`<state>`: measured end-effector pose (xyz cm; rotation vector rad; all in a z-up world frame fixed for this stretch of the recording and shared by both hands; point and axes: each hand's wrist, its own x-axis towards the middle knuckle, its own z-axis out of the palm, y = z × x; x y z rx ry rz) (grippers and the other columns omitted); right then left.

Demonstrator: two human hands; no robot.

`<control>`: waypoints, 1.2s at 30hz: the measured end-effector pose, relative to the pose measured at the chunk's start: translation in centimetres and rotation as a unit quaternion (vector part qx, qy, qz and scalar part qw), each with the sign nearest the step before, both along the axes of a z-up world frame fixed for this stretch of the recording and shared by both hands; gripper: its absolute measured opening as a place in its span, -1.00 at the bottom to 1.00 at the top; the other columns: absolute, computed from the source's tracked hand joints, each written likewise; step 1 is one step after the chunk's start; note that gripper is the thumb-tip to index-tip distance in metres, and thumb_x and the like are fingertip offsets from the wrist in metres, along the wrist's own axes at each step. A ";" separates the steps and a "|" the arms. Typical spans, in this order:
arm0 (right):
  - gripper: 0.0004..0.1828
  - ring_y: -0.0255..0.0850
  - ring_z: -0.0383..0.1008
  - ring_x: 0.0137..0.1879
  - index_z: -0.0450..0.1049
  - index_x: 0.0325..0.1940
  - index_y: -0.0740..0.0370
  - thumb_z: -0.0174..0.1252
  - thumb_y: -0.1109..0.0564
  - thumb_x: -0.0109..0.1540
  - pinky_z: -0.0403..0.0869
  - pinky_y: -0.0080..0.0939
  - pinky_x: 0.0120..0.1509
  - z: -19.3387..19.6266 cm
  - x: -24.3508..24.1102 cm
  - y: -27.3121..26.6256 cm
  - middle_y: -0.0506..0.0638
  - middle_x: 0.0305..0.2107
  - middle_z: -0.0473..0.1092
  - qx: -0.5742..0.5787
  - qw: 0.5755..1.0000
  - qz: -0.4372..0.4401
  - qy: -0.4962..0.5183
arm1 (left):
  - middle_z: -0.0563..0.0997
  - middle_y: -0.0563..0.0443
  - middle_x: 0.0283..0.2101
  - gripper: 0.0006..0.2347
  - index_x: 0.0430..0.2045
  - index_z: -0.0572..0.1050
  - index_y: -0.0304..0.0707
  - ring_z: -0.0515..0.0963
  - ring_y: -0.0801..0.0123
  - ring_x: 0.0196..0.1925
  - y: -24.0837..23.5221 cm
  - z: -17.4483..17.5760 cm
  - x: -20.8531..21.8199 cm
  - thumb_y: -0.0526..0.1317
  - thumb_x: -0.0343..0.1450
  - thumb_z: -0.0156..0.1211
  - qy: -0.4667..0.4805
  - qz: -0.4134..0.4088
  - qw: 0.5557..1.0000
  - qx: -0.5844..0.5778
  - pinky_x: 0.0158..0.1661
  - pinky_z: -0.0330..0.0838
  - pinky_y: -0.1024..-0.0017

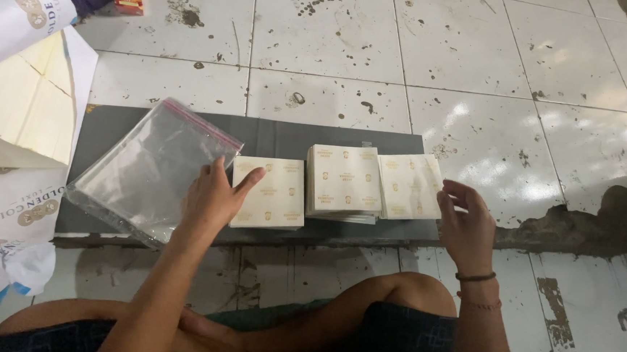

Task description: The person sits on the floor and takes small, square, patterned pads from a white bag. They place the pads on a dark mat, arranging them into neat stacks and aligning the edges by hand.

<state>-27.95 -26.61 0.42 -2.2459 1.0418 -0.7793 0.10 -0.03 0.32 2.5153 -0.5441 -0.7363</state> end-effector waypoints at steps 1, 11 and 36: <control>-0.74 0.23 0.53 0.06 0.51 0.13 0.33 0.17 0.18 0.39 0.54 0.15 0.06 0.2 1.4 -0.4 0.27 -0.11 0.51 -0.001 1.000 0.003 -0.001 | 0.33 -0.51 0.28 -0.08 0.38 0.12 -0.45 0.39 -0.26 0.32 -0.8 -1.9 -0.4 0.49 0.40 -0.23 -0.001 0.003 1.000 -0.001 0.22 0.33 -0.07; -0.39 -0.15 0.33 0.06 0.38 0.01 0.08 -0.10 -0.43 0.23 0.29 -0.15 0.18 2.6 18.0 -1.7 -0.05 -0.04 0.35 0.143 0.864 0.307 0.372 | 0.43 -0.37 0.26 -0.20 0.35 0.22 -0.31 0.52 0.01 0.24 -9.1 -5.0 -16.7 0.16 0.24 0.26 0.616 0.235 0.687 -0.306 0.12 0.52 0.27; 0.11 -0.27 0.24 0.26 0.13 0.42 -0.09 0.09 -0.54 -0.13 0.22 -0.16 0.31 4.5 22.6 -1.0 -0.22 0.19 0.28 0.174 0.685 0.323 0.629 | 0.46 -0.06 -0.38 -0.67 -0.11 0.45 -0.59 0.39 0.45 -0.43 -12.0 -5.7 -15.4 -0.40 0.31 0.40 0.530 0.591 0.450 -0.409 0.29 0.45 0.24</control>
